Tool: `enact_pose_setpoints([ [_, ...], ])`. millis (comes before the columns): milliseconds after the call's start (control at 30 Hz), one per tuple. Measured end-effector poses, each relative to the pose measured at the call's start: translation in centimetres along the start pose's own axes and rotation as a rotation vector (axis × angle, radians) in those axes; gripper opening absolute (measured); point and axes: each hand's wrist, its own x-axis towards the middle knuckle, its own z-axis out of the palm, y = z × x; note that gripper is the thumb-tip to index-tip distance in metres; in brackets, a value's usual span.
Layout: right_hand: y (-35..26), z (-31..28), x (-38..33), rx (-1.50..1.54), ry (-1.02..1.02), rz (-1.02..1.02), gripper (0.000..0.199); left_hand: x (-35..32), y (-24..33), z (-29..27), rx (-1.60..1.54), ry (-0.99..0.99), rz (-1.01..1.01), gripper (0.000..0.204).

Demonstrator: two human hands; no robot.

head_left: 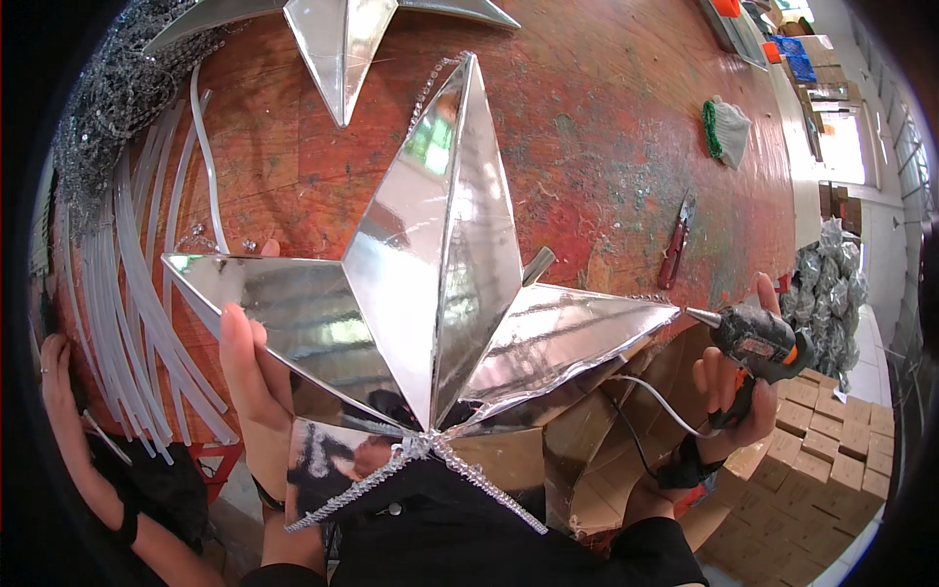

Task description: Gluing silver decorative trim onto large metallic stars using a hot glue gun.

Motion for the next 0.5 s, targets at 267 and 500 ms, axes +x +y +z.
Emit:
enact_pose_setpoints([
  [267,0.4,-1.8,1.8,-0.13,-0.063,-0.047,0.082,1.4,-0.7,0.2,0.368,0.132,0.262,0.064],
  [500,2.5,0.4,4.1,-1.587,0.026,-0.479,0.082,-1.4,-1.5,-0.2,-0.19,-0.008,-0.037,0.069],
])
